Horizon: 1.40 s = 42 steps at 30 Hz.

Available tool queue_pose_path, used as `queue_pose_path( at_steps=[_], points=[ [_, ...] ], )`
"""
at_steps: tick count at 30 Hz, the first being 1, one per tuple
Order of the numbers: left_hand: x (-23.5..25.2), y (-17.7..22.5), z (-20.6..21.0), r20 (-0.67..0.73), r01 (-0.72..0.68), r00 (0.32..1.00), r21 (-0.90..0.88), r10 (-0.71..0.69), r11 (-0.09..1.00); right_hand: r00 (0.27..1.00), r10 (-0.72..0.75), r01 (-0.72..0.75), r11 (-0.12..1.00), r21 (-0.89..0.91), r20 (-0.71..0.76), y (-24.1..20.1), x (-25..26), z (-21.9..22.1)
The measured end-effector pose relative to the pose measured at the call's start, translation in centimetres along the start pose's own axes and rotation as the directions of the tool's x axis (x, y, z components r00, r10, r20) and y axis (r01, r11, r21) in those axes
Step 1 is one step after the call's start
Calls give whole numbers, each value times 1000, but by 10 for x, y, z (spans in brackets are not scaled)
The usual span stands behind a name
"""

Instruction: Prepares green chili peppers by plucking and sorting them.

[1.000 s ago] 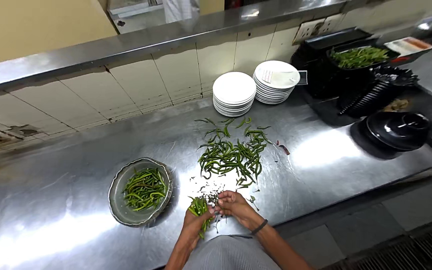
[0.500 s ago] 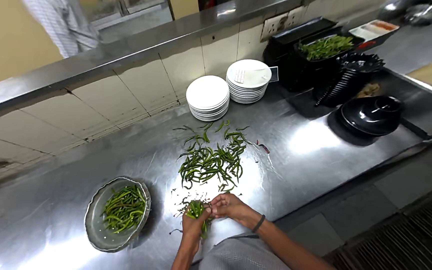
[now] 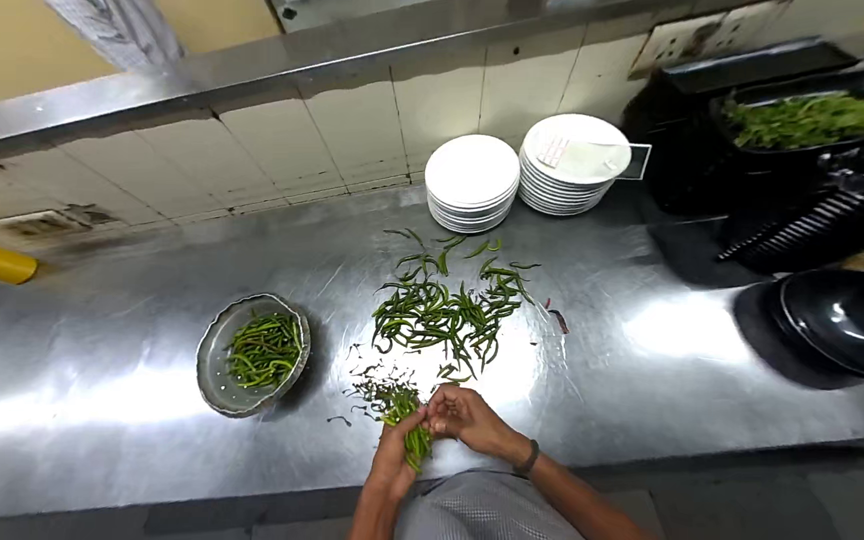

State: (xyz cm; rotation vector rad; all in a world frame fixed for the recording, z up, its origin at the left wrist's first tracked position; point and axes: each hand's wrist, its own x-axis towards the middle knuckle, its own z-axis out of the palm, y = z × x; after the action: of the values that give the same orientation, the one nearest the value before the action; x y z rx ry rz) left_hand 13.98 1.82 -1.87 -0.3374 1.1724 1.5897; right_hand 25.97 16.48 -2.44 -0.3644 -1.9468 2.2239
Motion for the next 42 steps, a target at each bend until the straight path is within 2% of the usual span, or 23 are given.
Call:
queue_pose_path(
  at_steps=[2,4,6,8,10,12,14,16,18,20,21,23,25,26,27,29,31,32,35,37,39,42],
  points=[
    [1,-2,-12,-7,5,1000,-104,-5,995,995,-60,53,995,82,85,-3,-1,2],
    [1,3,-20,-61,-43,998,-148,34,988,997,-9,5,999,52,76,0,0,3],
    [-5,14,-26,-117,-91,991,-202,68,975,988,154,-151,983,-103,18,12,1,2],
    [-11,32,-32,-128,-134,986,-242,105,961,937,348,-346,898,-271,-42,23,2,-1],
    [-18,66,-38,-129,-222,972,-246,195,944,883,461,-458,808,-371,-87,27,6,-3],
    [-22,114,-45,-142,-358,931,-164,337,919,873,478,-478,800,-363,-96,28,10,-1],
    [-18,165,-57,-168,-475,871,-55,461,878,875,471,-483,840,-248,-106,24,14,6],
    [-8,204,-68,-162,-513,841,65,516,856,873,463,-483,864,-141,-150,21,17,10],
    [-6,224,-76,-220,-495,810,241,543,835,869,442,-471,877,-99,-220,21,18,8],
    [-6,232,-88,-296,-481,736,406,609,778,848,390,-461,877,-136,-358,19,24,2],
    [-5,233,-95,-339,-467,698,452,631,760,817,362,-480,858,-181,-449,16,27,-1],
    [-4,227,-110,-383,-429,678,488,628,760,714,315,-591,750,-297,-626,8,29,-5],
    [-4,215,-123,-355,-391,714,512,604,764,622,270,-713,583,-389,-735,-2,31,-4],
    [-6,210,-127,-312,-375,756,514,575,772,615,242,-733,525,-432,-750,-4,33,-2],
    [-6,205,-130,-249,-364,803,513,541,777,644,199,-716,498,-490,-739,-3,35,0],
    [-7,193,-134,-93,-342,886,530,454,776,774,133,-597,482,-642,-620,7,39,1],
    [-7,182,-133,-18,-322,917,559,400,764,878,130,-472,397,-787,-461,17,44,0],
    [-7,177,-130,6,-326,917,586,399,742,893,158,-451,330,-830,-422,21,46,1],
    [-8,165,-123,80,-347,917,642,390,683,848,258,-513,171,-841,-464,12,49,9],
    [-8,156,-118,123,-334,934,636,336,696,790,354,-564,100,-820,-501,3,51,13],
    [-6,145,-115,164,-326,943,625,289,709,754,416,-577,50,-815,-509,2,54,14],
    [-4,130,-111,210,-328,945,627,251,707,745,434,-565,7,-825,-507,4,60,14]
  ],
)
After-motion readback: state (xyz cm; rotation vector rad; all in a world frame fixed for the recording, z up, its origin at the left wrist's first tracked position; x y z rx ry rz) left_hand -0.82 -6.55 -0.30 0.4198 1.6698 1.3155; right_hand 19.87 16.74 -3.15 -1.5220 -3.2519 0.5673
